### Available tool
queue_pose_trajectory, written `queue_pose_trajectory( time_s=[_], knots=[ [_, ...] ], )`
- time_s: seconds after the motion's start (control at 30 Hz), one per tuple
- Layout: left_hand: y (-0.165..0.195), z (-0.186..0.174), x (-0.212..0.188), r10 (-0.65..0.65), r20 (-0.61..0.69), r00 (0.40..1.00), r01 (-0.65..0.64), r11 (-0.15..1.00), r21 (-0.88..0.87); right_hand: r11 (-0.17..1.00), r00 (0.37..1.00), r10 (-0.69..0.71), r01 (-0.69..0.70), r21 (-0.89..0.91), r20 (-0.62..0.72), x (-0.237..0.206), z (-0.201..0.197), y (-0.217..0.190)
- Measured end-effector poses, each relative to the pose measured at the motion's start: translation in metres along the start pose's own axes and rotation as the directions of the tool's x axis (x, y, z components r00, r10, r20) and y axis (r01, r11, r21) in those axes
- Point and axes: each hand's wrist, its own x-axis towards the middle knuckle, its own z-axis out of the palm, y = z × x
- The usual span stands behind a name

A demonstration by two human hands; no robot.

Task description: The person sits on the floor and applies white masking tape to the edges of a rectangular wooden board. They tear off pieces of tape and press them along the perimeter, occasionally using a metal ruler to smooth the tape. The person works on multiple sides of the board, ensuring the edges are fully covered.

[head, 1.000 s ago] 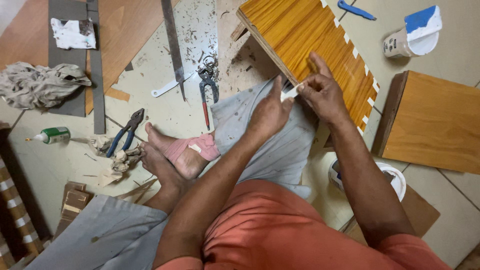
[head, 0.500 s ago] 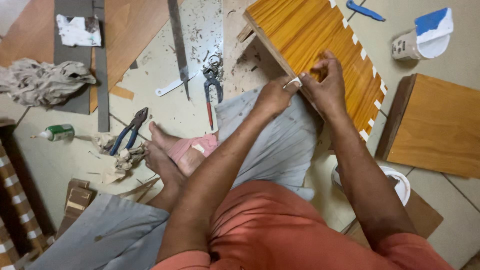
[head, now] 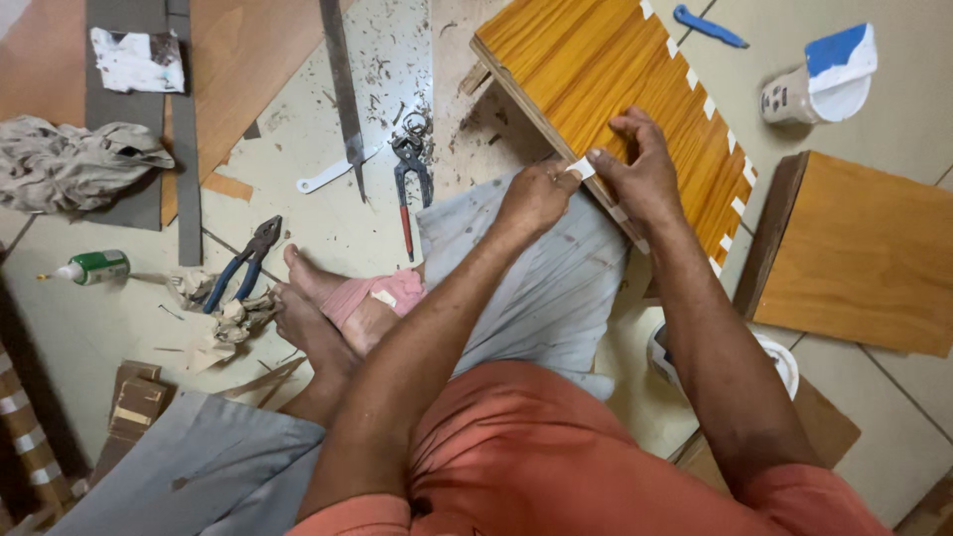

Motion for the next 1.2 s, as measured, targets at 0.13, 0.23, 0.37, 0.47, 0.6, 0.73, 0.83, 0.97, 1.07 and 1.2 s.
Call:
queue_pose_trajectory(
  time_s=[0.13,0.23,0.37,0.47,0.6,0.73,0.83,0.97,1.07,1.2],
  knots=[
    [0.008,-0.016,0.003,-0.303,0.27,0.914,0.353,0.922,-0.158,0.992,0.99,-0.124,0.123,0.026,0.068,0.001,-0.005,0.002],
    [0.014,-0.024,0.001,-0.359,0.296,0.885,0.416,0.895,-0.159,0.969,0.972,-0.202,0.217,-0.12,0.122,0.001,-0.006,0.002],
    [0.021,-0.03,0.004,-0.35,0.301,0.887,0.406,0.902,-0.147,0.959,0.977,-0.162,0.189,-0.21,0.142,0.001,-0.006,-0.004],
    [0.024,-0.034,0.01,-0.319,0.27,0.908,0.34,0.94,-0.031,0.962,0.982,-0.113,0.146,-0.232,0.148,0.001,-0.006,-0.014],
    [0.018,-0.032,0.019,-0.356,0.341,0.87,0.375,0.927,0.011,0.958,0.987,0.028,0.018,-0.286,0.157,0.0,-0.01,-0.026],
    [0.001,-0.026,0.03,-0.407,0.43,0.806,0.525,0.827,-0.202,0.916,0.982,-0.066,0.13,-0.379,0.177,0.004,-0.012,-0.033],
    [-0.014,-0.022,0.039,-0.389,0.473,0.79,0.544,0.8,-0.251,0.887,0.984,-0.084,0.146,-0.437,0.158,0.004,-0.012,-0.036],
    [-0.028,-0.015,0.051,-0.386,0.497,0.778,0.55,0.8,-0.24,0.872,0.987,-0.103,0.15,-0.465,0.124,0.001,-0.009,-0.037],
    [-0.03,-0.011,0.058,-0.415,0.511,0.753,0.584,0.779,-0.228,0.865,0.985,-0.127,0.168,-0.472,0.118,-0.001,-0.007,-0.037],
    [-0.029,-0.018,0.063,-0.45,0.495,0.743,0.601,0.774,-0.198,0.841,0.982,-0.161,0.187,-0.508,0.095,-0.001,-0.001,-0.037]
  ],
)
